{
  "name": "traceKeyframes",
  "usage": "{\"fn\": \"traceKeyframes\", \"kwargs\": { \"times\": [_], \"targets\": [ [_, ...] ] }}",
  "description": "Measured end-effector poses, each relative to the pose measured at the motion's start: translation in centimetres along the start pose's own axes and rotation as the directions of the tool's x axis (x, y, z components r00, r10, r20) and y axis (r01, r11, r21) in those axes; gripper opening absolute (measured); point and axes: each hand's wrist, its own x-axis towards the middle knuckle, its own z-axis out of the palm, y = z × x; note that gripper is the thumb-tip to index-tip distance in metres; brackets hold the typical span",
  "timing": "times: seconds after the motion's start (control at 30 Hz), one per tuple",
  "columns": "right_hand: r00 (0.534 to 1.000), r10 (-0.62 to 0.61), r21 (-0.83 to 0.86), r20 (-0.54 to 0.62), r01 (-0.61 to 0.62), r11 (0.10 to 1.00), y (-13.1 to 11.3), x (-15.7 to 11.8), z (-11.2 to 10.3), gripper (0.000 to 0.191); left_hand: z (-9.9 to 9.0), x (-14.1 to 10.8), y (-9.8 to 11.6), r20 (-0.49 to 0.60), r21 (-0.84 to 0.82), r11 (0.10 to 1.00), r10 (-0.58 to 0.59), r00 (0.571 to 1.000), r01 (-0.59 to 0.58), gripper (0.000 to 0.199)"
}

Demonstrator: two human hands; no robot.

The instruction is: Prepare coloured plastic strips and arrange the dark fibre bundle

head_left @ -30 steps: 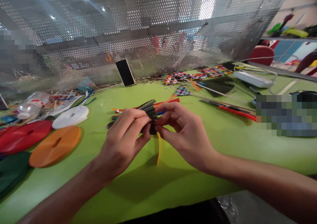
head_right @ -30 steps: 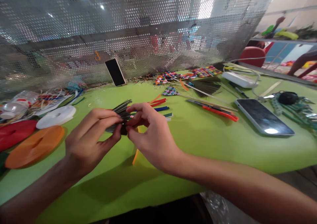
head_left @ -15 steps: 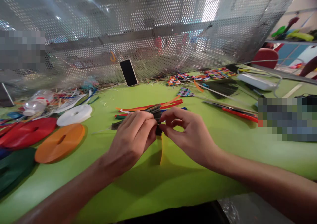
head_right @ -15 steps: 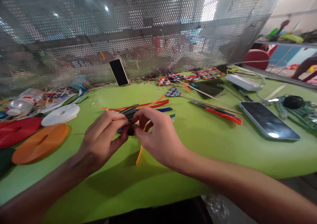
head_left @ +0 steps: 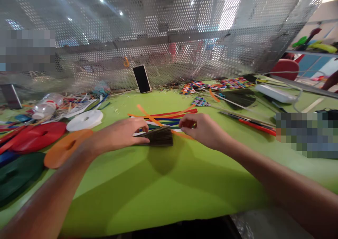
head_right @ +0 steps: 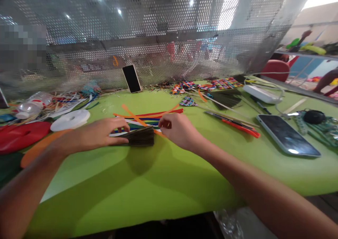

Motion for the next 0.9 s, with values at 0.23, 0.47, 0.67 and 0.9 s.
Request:
{"fn": "traceKeyframes", "kwargs": {
  "times": [0.23, 0.47, 0.67, 0.9],
  "targets": [
    [0.982, -0.011, -0.354, 0.187, 0.078, 0.932, 0.8, 0.0, 0.6, 0.015, 2.1, 0.4, 0.4, 0.010, -0.099, 0.995, 0.028, 1.000, -0.027, 0.048],
    [0.987, -0.001, -0.497, 0.162, 0.083, 0.864, 1.2, 0.4, 0.0, 0.028, 0.8, 0.1, 1.0, 0.209, -0.305, 0.952, 0.060, 0.976, 0.007, 0.028],
    [0.983, -0.095, -0.558, 0.157, 0.167, 0.813, 1.3, 0.6, -0.5, 0.023, -0.1, -0.2, 1.1, 0.228, -0.514, 0.857, 0.184, 0.956, -0.043, 0.028],
    [0.965, -0.186, 0.126, -0.186, 0.211, 0.969, -0.2, 0.5, -0.6, 0.016, 1.1, 0.4, 2.3, 0.221, -0.755, 0.648, 0.105, 0.970, 0.102, 0.034]
  ]
}}
